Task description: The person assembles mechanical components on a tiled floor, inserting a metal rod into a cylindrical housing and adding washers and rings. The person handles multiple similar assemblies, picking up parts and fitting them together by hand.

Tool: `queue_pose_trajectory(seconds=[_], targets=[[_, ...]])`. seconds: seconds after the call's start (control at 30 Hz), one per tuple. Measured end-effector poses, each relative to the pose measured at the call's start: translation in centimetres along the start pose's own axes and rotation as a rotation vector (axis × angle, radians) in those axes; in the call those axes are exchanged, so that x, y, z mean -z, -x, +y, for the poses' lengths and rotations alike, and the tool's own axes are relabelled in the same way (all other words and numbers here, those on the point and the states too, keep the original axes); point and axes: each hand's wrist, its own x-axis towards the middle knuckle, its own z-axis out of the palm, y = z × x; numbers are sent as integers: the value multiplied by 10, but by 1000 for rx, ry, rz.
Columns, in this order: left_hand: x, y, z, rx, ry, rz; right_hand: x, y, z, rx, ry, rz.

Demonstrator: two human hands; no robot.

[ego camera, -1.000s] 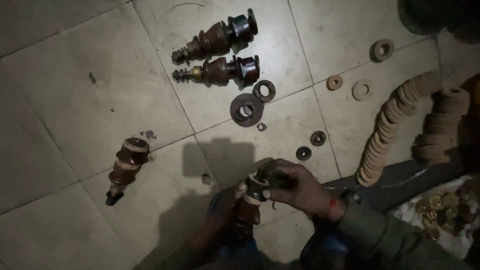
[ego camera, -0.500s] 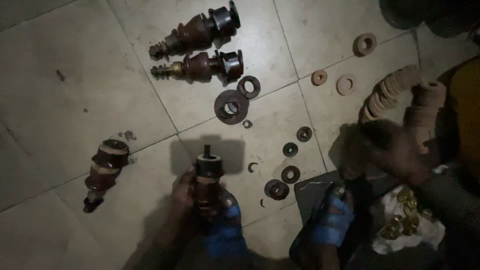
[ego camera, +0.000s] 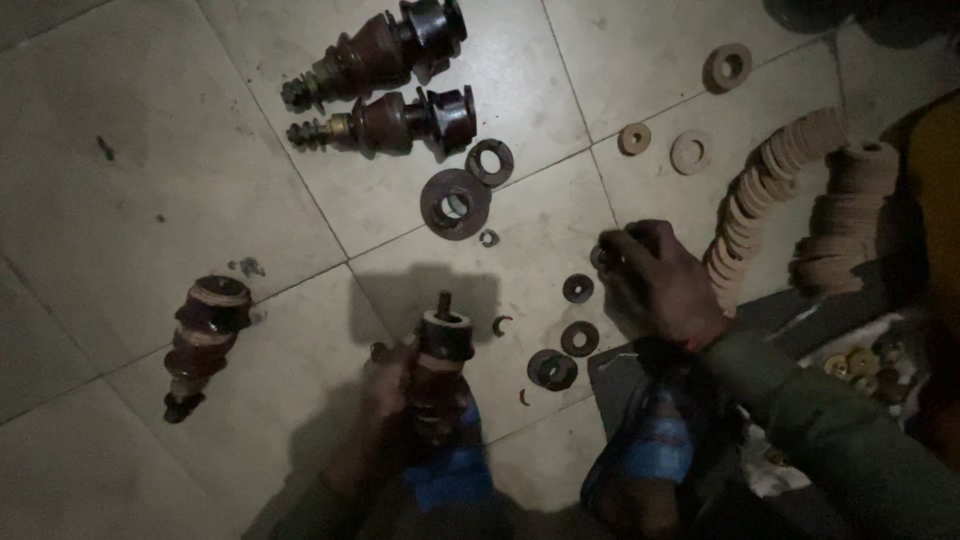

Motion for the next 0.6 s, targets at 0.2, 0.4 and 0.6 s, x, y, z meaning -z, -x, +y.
queue_pose_trajectory(seconds=[0.2, 0.4, 0.6], targets=[[35, -40, -19, -82, 210, -40, -1, 4, -6, -259, -121, -77], [48, -50, -39, -72, 242, -3, 18, 10, 2, -47, -133, 199], [38, -48, -22, -251, 114, 188, 48, 2, 27, -37, -129, 228]])
